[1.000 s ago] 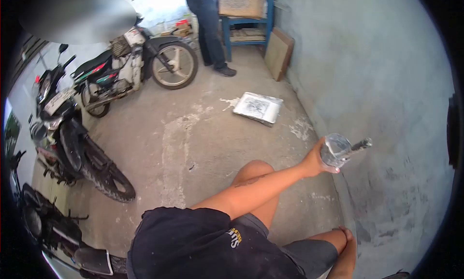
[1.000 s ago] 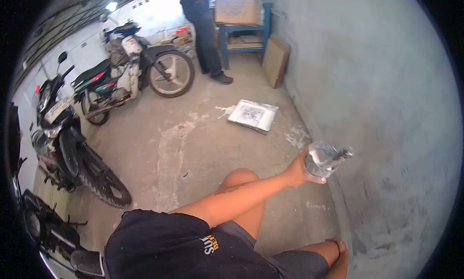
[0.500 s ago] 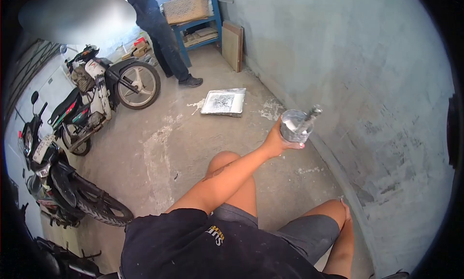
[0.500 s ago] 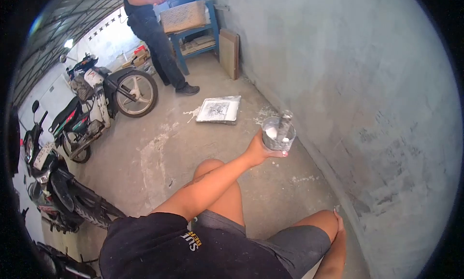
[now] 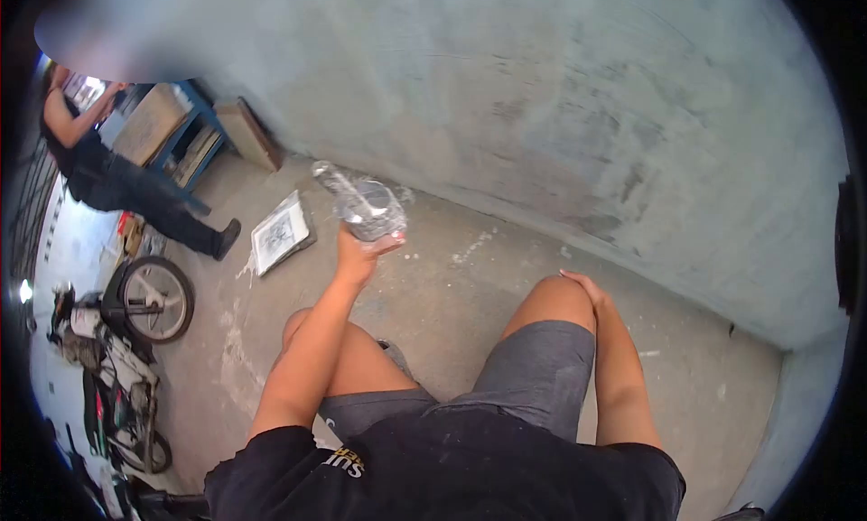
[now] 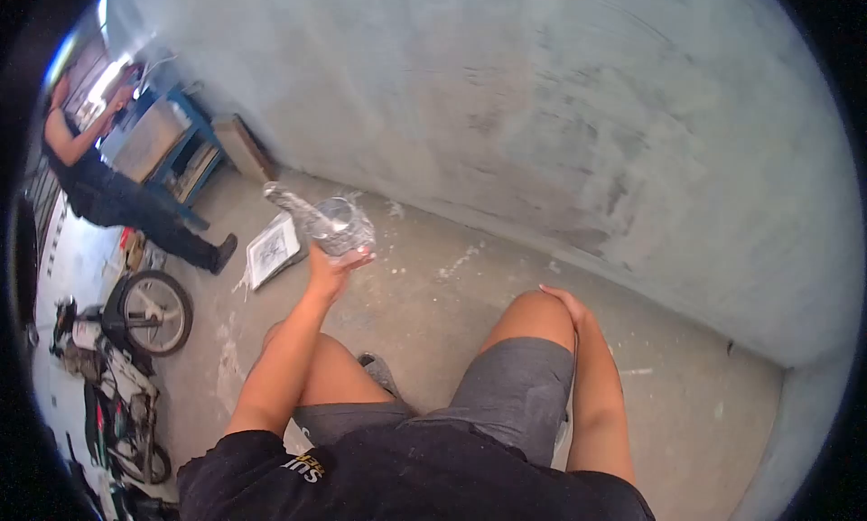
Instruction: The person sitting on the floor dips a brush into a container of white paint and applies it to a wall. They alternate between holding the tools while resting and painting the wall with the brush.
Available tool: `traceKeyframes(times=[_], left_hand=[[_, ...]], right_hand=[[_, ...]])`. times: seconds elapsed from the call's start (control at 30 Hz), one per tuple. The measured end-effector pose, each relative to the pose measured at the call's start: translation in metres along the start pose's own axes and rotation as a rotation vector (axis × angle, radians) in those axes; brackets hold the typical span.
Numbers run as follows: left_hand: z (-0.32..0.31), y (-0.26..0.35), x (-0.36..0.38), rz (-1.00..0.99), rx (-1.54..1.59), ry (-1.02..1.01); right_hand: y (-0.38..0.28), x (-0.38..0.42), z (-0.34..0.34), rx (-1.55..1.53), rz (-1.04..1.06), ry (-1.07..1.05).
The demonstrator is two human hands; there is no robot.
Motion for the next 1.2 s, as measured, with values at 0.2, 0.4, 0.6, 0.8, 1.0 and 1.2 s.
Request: traceKeyframes(times=[0.2, 0.4, 0.6, 0.8, 1.0, 1.2], left_hand=[[-0.036, 0.04, 0.016, 0.01, 0.034, -0.047], [-0.065, 0.083, 0.011, 0.03, 0.061, -0.109], [-0.065, 0.094, 0.012, 0.028, 0.049, -0.104], [-0.013, 0.067, 0.018, 0.081, 0.011, 0.0], [0.026, 0.043, -0.013, 0.133, -0.028, 0.022], [0.044, 0.025, -0.025, 0.15, 0.039, 0.044]], right_hand=[[0.011, -0.021, 0.026, 0.056, 0.119, -0.015], [0.016, -0.035, 0.026, 0.017, 0.14, -0.067], [0.023, -0.074, 0.017, 0.036, 0.193, -0.101], [0.04, -0.099, 0.032, 0.125, 0.062, -0.247], [0.259, -0.107, 0.141, 0.087, -0.068, 0.089], [0.352, -0.064, 0.157, -0.236, -0.057, 0.199]])
Point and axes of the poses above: each hand's wrist, its own x-axis away from the middle knuckle, its own z-axis out of the back of the hand, y = z × x, the point moved 5 cm from there along -x, towards the middle knuckle, and after that the axes turned 4 degrees about z, right-handed, at the moved point
